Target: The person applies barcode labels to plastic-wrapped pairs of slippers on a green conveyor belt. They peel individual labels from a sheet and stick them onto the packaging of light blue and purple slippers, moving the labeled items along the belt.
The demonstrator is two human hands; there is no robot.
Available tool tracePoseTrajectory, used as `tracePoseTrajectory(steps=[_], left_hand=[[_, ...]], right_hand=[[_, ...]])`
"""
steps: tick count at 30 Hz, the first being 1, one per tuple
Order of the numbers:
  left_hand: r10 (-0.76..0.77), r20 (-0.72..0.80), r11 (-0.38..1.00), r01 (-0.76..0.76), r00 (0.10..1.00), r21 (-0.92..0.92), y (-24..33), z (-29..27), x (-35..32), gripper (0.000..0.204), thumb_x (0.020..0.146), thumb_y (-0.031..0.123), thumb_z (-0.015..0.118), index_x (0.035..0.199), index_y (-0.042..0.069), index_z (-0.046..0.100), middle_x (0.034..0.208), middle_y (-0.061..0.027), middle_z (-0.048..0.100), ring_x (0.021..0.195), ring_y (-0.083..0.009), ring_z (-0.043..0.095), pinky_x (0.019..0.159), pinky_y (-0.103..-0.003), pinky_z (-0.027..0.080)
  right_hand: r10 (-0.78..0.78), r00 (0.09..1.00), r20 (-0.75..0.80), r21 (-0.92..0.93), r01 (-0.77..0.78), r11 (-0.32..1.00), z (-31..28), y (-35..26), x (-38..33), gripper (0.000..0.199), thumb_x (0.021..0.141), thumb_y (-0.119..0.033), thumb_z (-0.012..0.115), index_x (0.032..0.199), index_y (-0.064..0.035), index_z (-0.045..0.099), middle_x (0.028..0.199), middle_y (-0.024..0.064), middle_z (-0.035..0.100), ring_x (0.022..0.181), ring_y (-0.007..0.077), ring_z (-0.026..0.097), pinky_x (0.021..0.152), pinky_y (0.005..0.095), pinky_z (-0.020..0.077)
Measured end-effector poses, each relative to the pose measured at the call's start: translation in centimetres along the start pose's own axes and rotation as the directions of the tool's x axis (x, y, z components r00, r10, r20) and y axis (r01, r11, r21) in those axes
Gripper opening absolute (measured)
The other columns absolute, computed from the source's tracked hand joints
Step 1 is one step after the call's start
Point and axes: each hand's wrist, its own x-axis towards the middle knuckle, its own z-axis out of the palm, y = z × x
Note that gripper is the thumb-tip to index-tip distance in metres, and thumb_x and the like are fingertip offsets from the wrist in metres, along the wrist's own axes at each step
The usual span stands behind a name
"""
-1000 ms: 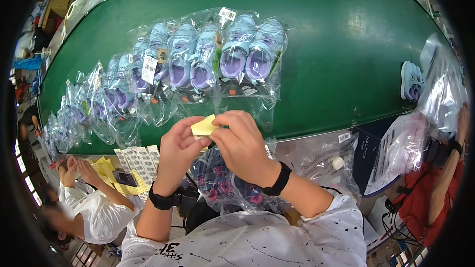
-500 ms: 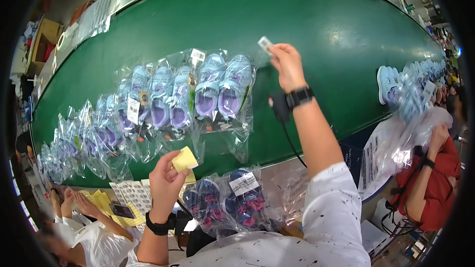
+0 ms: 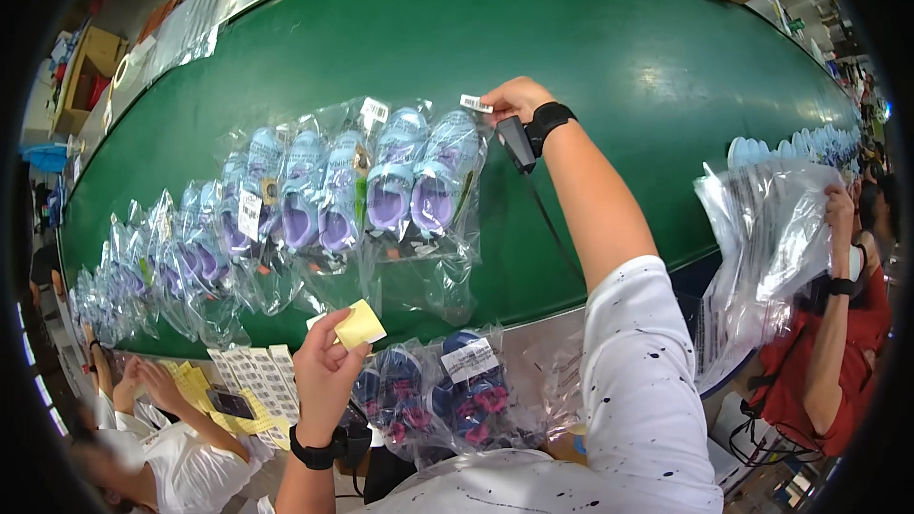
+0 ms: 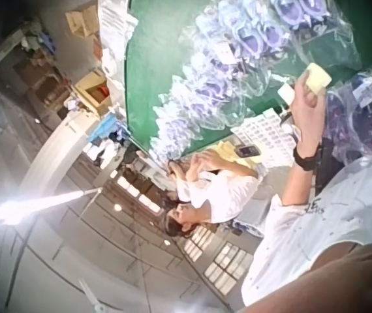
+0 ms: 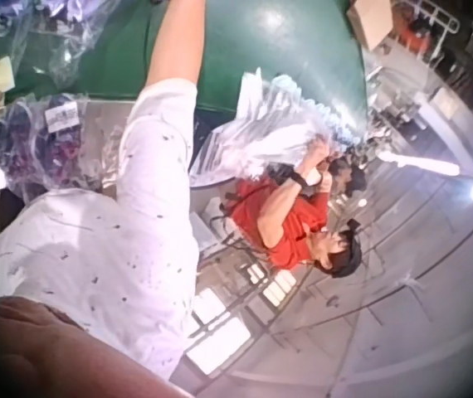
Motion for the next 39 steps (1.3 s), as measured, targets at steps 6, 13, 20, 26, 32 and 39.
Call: tracePoseTrajectory(steps=[6, 13, 20, 26, 32, 39], left_hand=[[-0.011, -0.037, 0.988, 0.006, 0.999, -0.154, -1.0, -2.4, -3.5, 0.028, 0.085, -0.005, 0.068, 0.112, -0.005, 0.062, 0.098, -0.0088, 0.068, 0.082, -0.0085, 0.064, 0.071, -0.022, 0.052], [-0.208, 0.417, 0.971, 0.239, 0.885, -0.021, -7.0, -10.8, -14.4, 0.013, 0.087, 0.01, 0.071, 0.082, -0.002, 0.068, 0.07, 0.0022, 0.063, 0.062, -0.0026, 0.05, 0.052, -0.021, 0.036], [-0.646, -0.014, 0.735, 0.627, 0.763, 0.257, -33.2, -18.7, -28.7, 0.025, 0.084, 0.021, 0.072, 0.074, 0.0, 0.067, 0.057, -0.0017, 0.059, 0.053, -0.0095, 0.057, 0.05, -0.026, 0.044], [-0.636, -0.116, 0.488, 0.514, 0.763, 0.705, -51.6, -21.5, -33.8, 0.029, 0.082, 0.026, 0.063, 0.089, -0.001, 0.071, 0.085, -0.0252, 0.069, 0.084, -0.0399, 0.068, 0.074, -0.046, 0.054], [-0.64, -0.111, 0.419, 0.467, 0.76, 0.779, -52.4, -21.8, -31.8, 0.043, 0.083, 0.03, 0.065, 0.114, 0.0, 0.064, 0.116, -0.0257, 0.064, 0.109, -0.0402, 0.061, 0.09, -0.046, 0.05], [-0.584, 0.046, 0.422, 0.254, 0.81, 0.87, -48.9, -21.1, -29.0, 0.057, 0.081, 0.035, 0.071, 0.125, 0.001, 0.057, 0.122, -0.0238, 0.062, 0.115, -0.0377, 0.059, 0.096, -0.044, 0.047]], right_hand=[[-0.201, 0.978, -0.061, -0.114, 0.193, 0.975, 1.0, 1.4, 2.0, 0.033, 0.078, -0.002, 0.072, 0.109, -0.0016, 0.063, 0.071, 0.0056, 0.061, 0.058, 0.0135, 0.057, 0.052, 0.0287, 0.0491], [-0.563, 0.743, -0.362, -0.22, 0.519, 0.826, 2.2, 4.0, -5.3, 0.068, 0.084, -0.005, 0.069, 0.142, -0.004, 0.035, 0.117, 0.0132, 0.062, 0.102, 0.0177, 0.061, 0.084, 0.0291, 0.0506], [-0.733, 0.659, -0.169, -0.188, 0.708, 0.681, 12.7, 13.8, -23.4, 0.037, 0.094, -0.007, 0.06, 0.128, 0.0013, 0.05, 0.122, 0.0124, 0.059, 0.107, 0.0191, 0.061, 0.091, 0.0309, 0.0493], [-0.636, 0.714, -0.292, -0.268, 0.577, 0.771, 15.5, 25.2, -36.3, 0.025, 0.095, -0.007, 0.059, 0.119, 0.0004, 0.057, 0.116, 0.0102, 0.063, 0.098, 0.0174, 0.063, 0.086, 0.0288, 0.05], [-0.439, 0.748, -0.498, -0.248, 0.362, 0.898, 12.3, 38.0, -45.6, 0.02, 0.094, -0.005, 0.057, 0.112, -0.0002, 0.06, 0.106, 0.0075, 0.065, 0.09, 0.0137, 0.063, 0.08, 0.0263, 0.0513], [-0.201, 0.79, -0.579, 0.063, 0.289, 0.955, 14.6, 48.4, -50.9, 0.009, 0.092, -0.006, 0.061, 0.098, 0.0001, 0.064, 0.089, 0.0046, 0.067, 0.079, 0.0128, 0.066, 0.071, 0.0254, 0.0534]])
